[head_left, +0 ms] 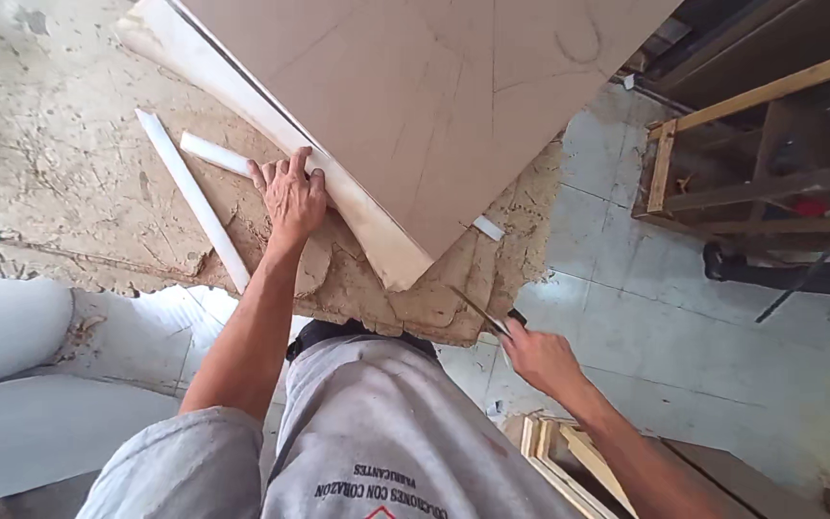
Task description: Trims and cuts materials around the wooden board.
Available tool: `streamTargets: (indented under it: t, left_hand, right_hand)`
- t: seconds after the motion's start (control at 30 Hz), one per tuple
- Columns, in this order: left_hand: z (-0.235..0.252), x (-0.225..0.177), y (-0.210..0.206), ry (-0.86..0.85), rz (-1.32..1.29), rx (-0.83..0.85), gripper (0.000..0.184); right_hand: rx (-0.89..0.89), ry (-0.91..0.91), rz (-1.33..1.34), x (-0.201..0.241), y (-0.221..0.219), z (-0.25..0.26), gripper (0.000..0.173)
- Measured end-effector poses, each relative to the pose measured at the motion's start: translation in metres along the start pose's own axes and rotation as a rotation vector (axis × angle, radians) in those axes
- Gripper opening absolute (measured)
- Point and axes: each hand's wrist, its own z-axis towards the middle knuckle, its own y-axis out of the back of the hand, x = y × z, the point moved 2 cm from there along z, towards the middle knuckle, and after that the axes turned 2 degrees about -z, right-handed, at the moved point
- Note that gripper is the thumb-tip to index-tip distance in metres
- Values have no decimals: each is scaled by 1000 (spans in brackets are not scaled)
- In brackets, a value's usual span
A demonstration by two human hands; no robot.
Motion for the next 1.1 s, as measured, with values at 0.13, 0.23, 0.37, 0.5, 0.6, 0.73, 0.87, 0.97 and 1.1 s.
streamTargets:
  t: [0.13, 0.23, 0.37, 0.5, 0.6, 0.73, 0.87, 0.97, 1.1]
  left_hand:
    - [-27, -37, -2, 141, -3, 115, 81]
    - [-52, -47, -17, 185, -7, 129, 73]
    - [-77, -41, 3, 98, -99, 114, 54]
    - [-96, -26, 24, 38, -229, 79, 51]
    - [-102, -35, 61, -32, -286, -24, 35]
    - [-98, -35, 74, 89, -339, -42, 32]
    - [-85, -1, 95, 198, -202, 23, 44]
    - [-61, 25, 151, 206, -134, -35, 56]
    - [-9, 41, 226, 185, 202, -242, 84]
  right_hand:
    - [-142, -147, 309, -35, -51, -70, 55]
    - [-325, -365, 616, -15, -73, -82, 61]
    - [-491, -478, 940, 19, -94, -78, 52]
    - [-533, -503, 1023, 18, -107, -86, 48]
    - [-550, -487, 1039, 2, -101, -82, 47]
    - [-633, -477, 965, -15, -76, -69, 48]
    - [-678, -373, 896, 5, -36, -40, 49]
    - [-670, -262, 846, 36, -17, -15, 50]
    - [-618, -148, 799, 74, -1, 7, 50]
